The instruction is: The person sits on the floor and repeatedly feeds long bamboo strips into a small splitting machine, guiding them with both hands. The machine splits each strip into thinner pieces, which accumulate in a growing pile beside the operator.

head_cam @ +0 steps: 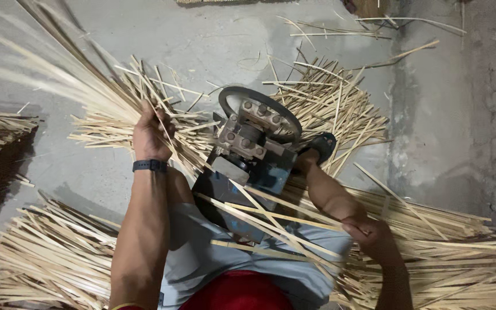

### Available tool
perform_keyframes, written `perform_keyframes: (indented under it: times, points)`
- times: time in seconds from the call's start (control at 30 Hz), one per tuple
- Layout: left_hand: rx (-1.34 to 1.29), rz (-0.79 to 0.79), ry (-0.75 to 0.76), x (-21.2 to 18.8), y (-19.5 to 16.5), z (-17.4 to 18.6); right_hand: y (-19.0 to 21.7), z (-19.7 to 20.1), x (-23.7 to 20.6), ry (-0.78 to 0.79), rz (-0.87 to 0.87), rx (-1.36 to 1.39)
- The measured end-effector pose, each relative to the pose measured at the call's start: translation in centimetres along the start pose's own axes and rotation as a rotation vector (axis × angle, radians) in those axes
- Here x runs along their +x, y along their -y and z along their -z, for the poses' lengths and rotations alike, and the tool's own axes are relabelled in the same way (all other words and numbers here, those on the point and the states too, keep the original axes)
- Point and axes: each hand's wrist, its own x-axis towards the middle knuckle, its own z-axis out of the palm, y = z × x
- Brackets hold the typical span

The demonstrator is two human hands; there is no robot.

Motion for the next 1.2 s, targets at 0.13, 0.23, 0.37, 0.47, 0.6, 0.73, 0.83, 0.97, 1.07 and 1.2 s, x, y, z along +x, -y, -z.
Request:
perform_keyframes:
  times: [0.13,0.23,0.37,0.47,0.6,0.73,0.83,0.97,1.07,1.2]
  points:
    - [-0.080,0.040,0.171,-0.3,0.0,0.0,0.1,1.7,-0.4,-0.093,-0.300,0.088]
    - [-0.135,0.075,0.252,0.0,0.0,0.4,-0.8,2.0,-0.4,-0.338,0.090,0.023]
    - [-0.101,0.063,0.342,0.1,0.1,0.9,-1.4,1.2,1.5,-0.405,0.326,-0.380]
    - [-0.133,0.088,0.336,-0.2,0.3,0.6,0.4,0.2,4.1,-0.280,0.284,-0.766]
    - [0.190,-0.019,0.041,-0.8,1.1,-0.4,4.8,-2.6,4.9,-0.309,0.322,-0.388]
    - [0.414,-0.039,-0.039,-1.2,1.5,-1.4,9.0,-3.4,3.8,-0.328,0.489,0.032]
    - [0.530,-0.048,-0.027,-1.6,1.9,-2.3,11.4,-2.9,3.2,-0.346,0.484,-0.049]
    - [0.547,0.115,-0.183,-1.6,1.3,-3.0,13.8,-3.0,1.7,-0.296,0.244,-0.207]
    - [0.504,-0.066,-0.172,-0.8,-0.1,-3.6,15.2,-3.0,0.8,-0.264,0.310,-0.138]
    - [0.388,-0.377,-0.103,0.4,-4.5,-5.0,17.6,-2.3,0.1,-0.284,0.451,-0.110]
